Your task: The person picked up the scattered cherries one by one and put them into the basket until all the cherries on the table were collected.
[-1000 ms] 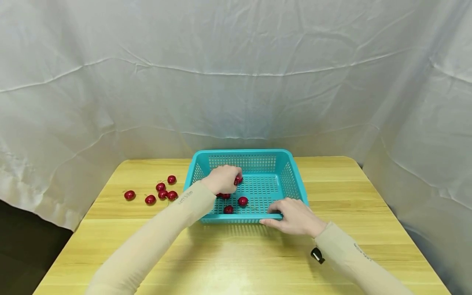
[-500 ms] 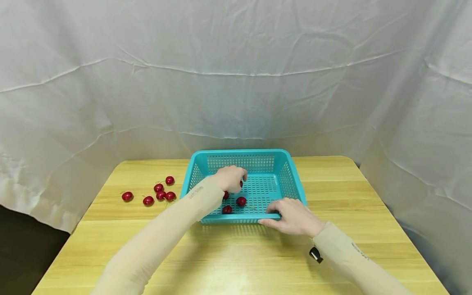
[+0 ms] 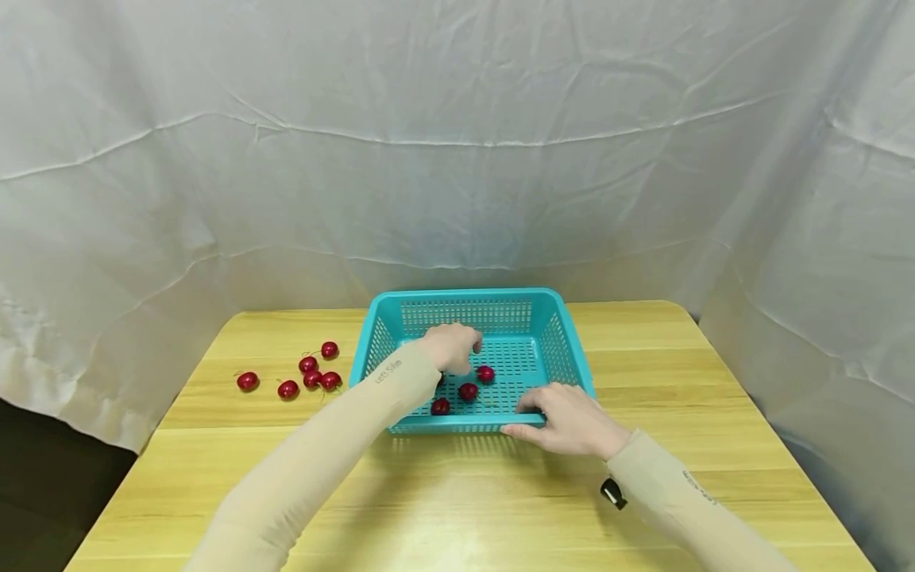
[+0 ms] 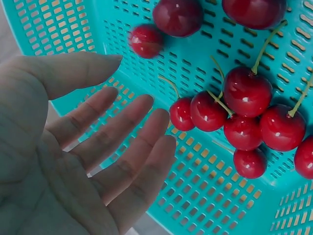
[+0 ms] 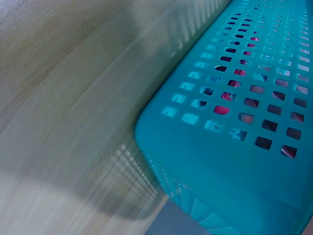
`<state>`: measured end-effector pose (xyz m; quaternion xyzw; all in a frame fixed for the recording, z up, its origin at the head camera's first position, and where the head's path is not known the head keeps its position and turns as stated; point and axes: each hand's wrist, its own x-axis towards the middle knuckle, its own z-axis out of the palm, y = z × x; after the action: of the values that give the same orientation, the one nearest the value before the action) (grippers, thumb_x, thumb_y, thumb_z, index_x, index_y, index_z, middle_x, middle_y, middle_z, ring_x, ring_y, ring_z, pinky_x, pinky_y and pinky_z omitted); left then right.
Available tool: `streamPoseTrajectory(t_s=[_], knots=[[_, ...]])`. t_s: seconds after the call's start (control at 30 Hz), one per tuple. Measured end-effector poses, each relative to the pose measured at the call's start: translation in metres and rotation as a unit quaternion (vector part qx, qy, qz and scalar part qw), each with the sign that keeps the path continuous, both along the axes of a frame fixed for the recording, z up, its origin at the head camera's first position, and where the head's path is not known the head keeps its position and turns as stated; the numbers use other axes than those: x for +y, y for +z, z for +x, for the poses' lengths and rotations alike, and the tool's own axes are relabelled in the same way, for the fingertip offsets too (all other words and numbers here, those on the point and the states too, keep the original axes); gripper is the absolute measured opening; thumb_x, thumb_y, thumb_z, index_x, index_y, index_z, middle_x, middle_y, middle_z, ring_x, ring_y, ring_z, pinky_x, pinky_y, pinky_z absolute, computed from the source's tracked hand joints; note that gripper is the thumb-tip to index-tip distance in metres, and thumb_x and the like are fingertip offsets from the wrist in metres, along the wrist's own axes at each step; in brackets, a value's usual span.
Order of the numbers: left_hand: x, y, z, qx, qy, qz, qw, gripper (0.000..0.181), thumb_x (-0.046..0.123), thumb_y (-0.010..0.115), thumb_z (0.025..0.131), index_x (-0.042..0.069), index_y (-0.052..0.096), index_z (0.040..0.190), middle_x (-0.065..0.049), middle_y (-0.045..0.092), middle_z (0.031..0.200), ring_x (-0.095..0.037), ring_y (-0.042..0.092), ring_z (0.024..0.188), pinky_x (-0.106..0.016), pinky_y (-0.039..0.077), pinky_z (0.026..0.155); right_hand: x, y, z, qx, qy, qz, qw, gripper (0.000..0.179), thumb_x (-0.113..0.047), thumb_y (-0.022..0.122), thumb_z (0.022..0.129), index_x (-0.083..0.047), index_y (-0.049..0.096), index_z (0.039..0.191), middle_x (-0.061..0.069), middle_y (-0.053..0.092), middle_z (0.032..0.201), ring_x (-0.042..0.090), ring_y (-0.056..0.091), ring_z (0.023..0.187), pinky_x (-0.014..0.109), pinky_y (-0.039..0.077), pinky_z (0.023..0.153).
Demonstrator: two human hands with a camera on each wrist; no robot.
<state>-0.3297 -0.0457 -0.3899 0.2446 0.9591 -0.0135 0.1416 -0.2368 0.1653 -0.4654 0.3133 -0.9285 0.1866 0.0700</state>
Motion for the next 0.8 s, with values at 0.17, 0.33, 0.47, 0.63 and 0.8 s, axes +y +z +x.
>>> streamPoseTrajectory(t_s=[0.17, 0.33, 0.47, 0.63, 0.8], knots=[[-0.005, 0.001, -0.001, -0.011, 0.005, -0.001, 0.9999, 0.035, 0.020, 0.061, 0.097, 0.019, 0.061, 0.132, 0.001, 0.065, 0.130, -0.019, 0.060, 0.106, -0.039, 0.054, 0.094, 0.000, -0.001, -0.001, -0.001, -0.001, 0.005, 1.0000, 0.029, -0.054, 0.066, 0.092, -0.026, 0.074, 0.089, -0.017, 0.071, 0.083, -0.005, 0.059, 0.072, 0.020, 0.050, 0.064], [-0.010, 0.008, 0.000, -0.013, 0.012, 0.009, 0.9998, 0.039, 0.018, 0.061, 0.096, 0.020, 0.060, 0.135, 0.001, 0.063, 0.135, -0.018, 0.059, 0.108, -0.038, 0.053, 0.092, 0.000, -0.001, -0.003, 0.003, 0.003, 0.002, 1.0000, 0.028, -0.053, 0.067, 0.091, -0.026, 0.075, 0.089, -0.019, 0.070, 0.081, -0.007, 0.057, 0.071, 0.020, 0.051, 0.065], [-0.018, 0.013, -0.002, -0.004, 0.011, 0.023, 0.9997, 0.034, 0.019, 0.062, 0.096, 0.019, 0.062, 0.130, 0.001, 0.065, 0.129, -0.019, 0.059, 0.107, -0.039, 0.053, 0.091, 0.000, 0.000, -0.002, 0.002, 0.003, 0.003, 1.0000, 0.028, -0.052, 0.067, 0.092, -0.026, 0.075, 0.090, -0.019, 0.070, 0.081, -0.007, 0.057, 0.071, 0.021, 0.051, 0.065], [-0.031, 0.018, -0.004, 0.003, 0.018, 0.045, 0.9988, 0.036, 0.017, 0.060, 0.095, 0.019, 0.062, 0.131, -0.001, 0.065, 0.132, -0.021, 0.058, 0.112, -0.041, 0.052, 0.093, 0.000, 0.000, -0.002, 0.001, 0.004, 0.001, 1.0000, 0.028, -0.052, 0.067, 0.092, -0.025, 0.075, 0.091, -0.017, 0.071, 0.083, -0.007, 0.058, 0.071, 0.021, 0.051, 0.065], [-0.046, 0.024, -0.007, -0.009, 0.022, 0.078, 0.9967, 0.041, 0.018, 0.061, 0.095, 0.018, 0.059, 0.137, -0.004, 0.065, 0.130, -0.020, 0.057, 0.102, -0.038, 0.050, 0.089, 0.000, -0.001, -0.002, 0.007, 0.007, 0.001, 1.0000, 0.028, -0.052, 0.067, 0.092, -0.026, 0.075, 0.090, -0.017, 0.072, 0.084, -0.006, 0.059, 0.072, 0.022, 0.052, 0.065]])
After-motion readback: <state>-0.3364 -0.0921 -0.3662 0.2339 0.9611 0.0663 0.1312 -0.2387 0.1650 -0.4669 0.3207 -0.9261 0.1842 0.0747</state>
